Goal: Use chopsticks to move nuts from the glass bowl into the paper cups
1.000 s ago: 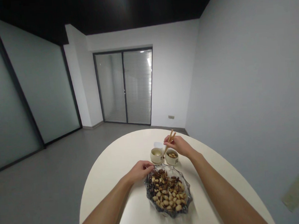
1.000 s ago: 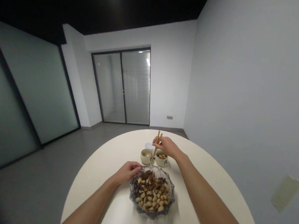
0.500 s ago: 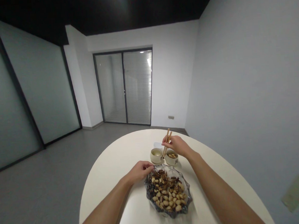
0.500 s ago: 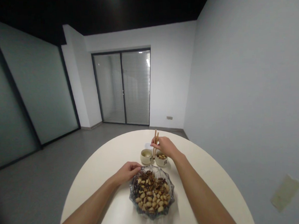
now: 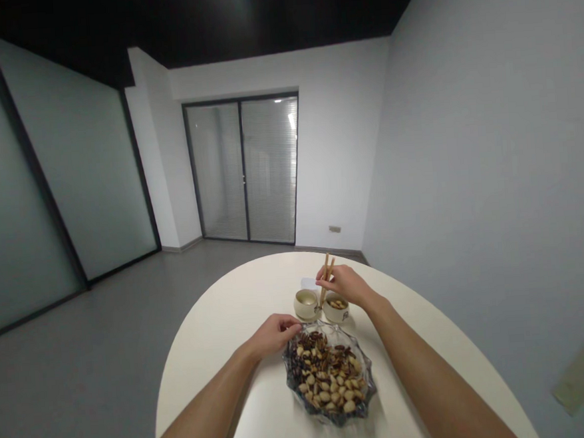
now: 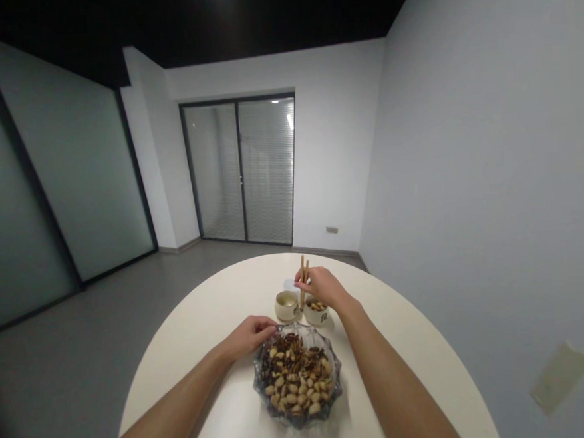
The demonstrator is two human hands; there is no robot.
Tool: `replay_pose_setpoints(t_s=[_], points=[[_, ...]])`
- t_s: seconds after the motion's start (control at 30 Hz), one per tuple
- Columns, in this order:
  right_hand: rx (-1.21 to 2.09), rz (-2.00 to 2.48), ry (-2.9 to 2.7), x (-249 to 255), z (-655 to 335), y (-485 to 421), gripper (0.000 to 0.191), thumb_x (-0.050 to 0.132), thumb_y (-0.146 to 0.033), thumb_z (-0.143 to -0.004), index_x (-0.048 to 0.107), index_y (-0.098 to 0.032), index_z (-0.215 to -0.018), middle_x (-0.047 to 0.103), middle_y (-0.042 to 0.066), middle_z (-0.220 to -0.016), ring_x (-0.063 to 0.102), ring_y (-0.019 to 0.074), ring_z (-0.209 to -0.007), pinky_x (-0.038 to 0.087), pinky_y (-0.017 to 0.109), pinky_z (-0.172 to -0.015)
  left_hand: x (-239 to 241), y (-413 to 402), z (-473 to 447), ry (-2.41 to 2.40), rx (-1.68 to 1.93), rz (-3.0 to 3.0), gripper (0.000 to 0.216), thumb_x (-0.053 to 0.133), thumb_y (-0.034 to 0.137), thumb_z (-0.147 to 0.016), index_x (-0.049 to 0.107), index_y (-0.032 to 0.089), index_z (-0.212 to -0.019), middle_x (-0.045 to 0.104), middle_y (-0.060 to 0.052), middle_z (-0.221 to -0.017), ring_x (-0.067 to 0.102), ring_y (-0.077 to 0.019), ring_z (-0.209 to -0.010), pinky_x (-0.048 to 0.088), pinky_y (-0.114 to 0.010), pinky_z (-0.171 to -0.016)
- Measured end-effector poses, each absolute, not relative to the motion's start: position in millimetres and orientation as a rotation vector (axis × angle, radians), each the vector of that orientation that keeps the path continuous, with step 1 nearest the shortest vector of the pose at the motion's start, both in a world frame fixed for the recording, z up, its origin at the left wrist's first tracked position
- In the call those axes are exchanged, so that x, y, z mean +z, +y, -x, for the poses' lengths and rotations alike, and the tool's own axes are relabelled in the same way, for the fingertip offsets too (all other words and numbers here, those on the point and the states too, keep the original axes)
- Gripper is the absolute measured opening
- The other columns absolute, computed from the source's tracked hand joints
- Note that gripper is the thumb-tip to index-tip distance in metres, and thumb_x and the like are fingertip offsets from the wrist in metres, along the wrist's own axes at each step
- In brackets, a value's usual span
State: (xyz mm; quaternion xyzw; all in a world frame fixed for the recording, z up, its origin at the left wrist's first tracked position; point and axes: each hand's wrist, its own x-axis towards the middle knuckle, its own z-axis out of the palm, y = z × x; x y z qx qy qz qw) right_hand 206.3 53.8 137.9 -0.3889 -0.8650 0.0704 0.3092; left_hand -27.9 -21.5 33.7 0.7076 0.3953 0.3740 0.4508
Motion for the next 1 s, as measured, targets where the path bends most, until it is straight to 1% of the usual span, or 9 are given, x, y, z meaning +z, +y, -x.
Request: replay_pose_setpoints(t_s=[0.37,0.53,0.8,0.9,1.0], points=[[0.165,0.986,-2.292,141,-208,49,0.012,0.065,-0.031,-0.085,0.073,-0.022,-0.088,0.075,0.004,-0.086,0.069,0.0186,-0.073,0.05,0.027,-0.069,33,-21,29,0.962,0.927,-1.759,0.049,0.059,0.055,-0.084,0.073,0.008,-0.093,0.074,-0.008,-0.083,0.062,-0.018,-0.073,0.046,-0.028,-0.07],[0.145,0.95,-2.263,155,-212,43,0.014,0.064,-0.032,-0.086,0.073,-0.021,-0.087,0.075,0.004,-0.085,0.068,0.0186,-0.073,0.05,0.027,-0.068,34,-21,29,0.961,0.935,-1.753,0.049,0.061,0.055,-0.083,0.073,0.008,-0.093,0.074,-0.009,-0.085,0.062,-0.019,-0.075,0.047,-0.029,-0.072],[0.153,0.882,-2.122,177,-218,42,0.017,0.064,-0.036,-0.087,0.073,-0.022,-0.087,0.075,0.003,-0.079,0.069,0.0187,-0.066,0.052,0.027,-0.064,31,-20,29,1.009,0.913,-1.765,0.05,0.059,0.055,-0.083,0.074,0.008,-0.092,0.073,-0.008,-0.082,0.062,-0.0183,-0.073,0.046,-0.028,-0.07],[0.122,0.866,-2.078,173,-215,45,0.015,0.064,-0.035,-0.088,0.073,-0.022,-0.088,0.075,0.003,-0.08,0.069,0.0192,-0.067,0.053,0.028,-0.065,31,-19,29,1.033,0.924,-1.786,0.049,0.058,0.054,-0.083,0.074,0.008,-0.091,0.073,-0.008,-0.082,0.062,-0.0184,-0.073,0.046,-0.028,-0.069],[0.13,0.858,-2.047,161,-211,48,0.014,0.064,-0.034,-0.088,0.073,-0.023,-0.088,0.076,0.003,-0.086,0.07,0.0198,-0.071,0.054,0.029,-0.068,31,-19,30,1.042,0.925,-1.814,0.047,0.057,0.051,-0.085,0.074,0.008,-0.091,0.074,-0.008,-0.081,0.061,-0.0181,-0.072,0.046,-0.027,-0.069]])
